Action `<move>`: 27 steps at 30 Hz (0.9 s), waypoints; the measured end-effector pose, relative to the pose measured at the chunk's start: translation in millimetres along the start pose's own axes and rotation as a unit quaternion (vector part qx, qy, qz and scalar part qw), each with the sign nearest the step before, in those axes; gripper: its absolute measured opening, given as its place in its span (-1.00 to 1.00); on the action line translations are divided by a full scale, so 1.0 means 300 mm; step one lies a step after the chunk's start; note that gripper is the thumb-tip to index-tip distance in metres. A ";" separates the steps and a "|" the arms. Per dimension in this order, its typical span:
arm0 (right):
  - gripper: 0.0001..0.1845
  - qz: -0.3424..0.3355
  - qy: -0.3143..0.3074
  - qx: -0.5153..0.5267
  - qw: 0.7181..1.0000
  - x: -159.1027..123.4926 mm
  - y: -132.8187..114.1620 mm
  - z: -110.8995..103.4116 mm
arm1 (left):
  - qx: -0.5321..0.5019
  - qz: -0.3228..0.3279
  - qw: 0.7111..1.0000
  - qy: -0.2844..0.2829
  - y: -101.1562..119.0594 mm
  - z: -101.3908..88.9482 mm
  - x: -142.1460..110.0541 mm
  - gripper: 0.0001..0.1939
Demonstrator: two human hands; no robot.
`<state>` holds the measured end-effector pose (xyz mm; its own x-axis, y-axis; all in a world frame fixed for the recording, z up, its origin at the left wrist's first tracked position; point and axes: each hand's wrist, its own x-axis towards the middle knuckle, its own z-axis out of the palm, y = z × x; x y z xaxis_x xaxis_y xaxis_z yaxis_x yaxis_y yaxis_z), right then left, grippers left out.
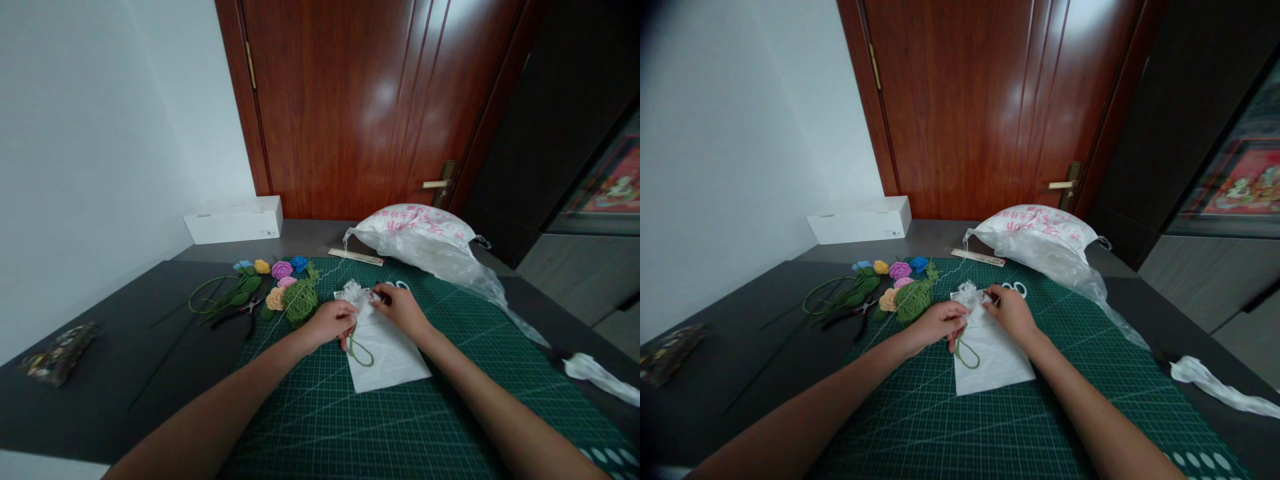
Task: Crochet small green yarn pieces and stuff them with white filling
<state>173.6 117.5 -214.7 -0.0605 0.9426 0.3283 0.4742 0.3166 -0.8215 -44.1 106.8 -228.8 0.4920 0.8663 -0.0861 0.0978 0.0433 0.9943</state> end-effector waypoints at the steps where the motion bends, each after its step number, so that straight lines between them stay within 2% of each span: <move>1: -0.84 0.007 0.020 0.015 1.000 0.009 0.002 -0.020 | 0.006 0.001 1.000 -0.002 -0.001 0.001 0.001 -0.70; 5: -0.65 0.051 0.081 0.101 0.990 0.029 -0.002 -0.103 | 0.025 0.006 1.000 -0.005 -0.011 0.004 0.009 -0.74; 11: -0.43 0.099 0.060 0.260 0.959 0.018 -0.058 -0.122 | 0.022 0.025 0.999 0.002 -0.016 0.005 0.007 -0.69; 18: -0.40 0.107 0.057 0.351 0.929 0.014 -0.084 -0.134 | -0.010 0.041 0.999 0.012 -0.013 0.007 -0.010 -0.57; 22: -0.45 0.122 0.032 0.370 0.920 0.011 -0.078 -0.122 | -0.036 0.044 0.998 0.014 0.031 0.003 -0.041 -0.41; 23: -0.45 0.125 0.024 0.375 0.918 0.011 -0.079 -0.117 | -0.050 0.040 0.998 0.001 0.049 0.003 -0.053 -0.31; 25: -0.43 0.128 0.010 0.385 0.914 0.008 -0.088 -0.108 | -0.129 0.014 0.989 -0.071 0.087 0.004 -0.075 -0.09; 27: -0.42 0.130 -0.004 0.393 0.910 0.003 -0.105 -0.094 | -0.179 -0.005 0.975 -0.132 0.117 0.011 -0.091 0.02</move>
<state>183.5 105.3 -175.5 -0.0446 0.9962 0.0750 -0.3013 0.0582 -0.9518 -51.2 83.2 -191.8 0.7024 0.7091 -0.0617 -0.1819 0.2626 0.9476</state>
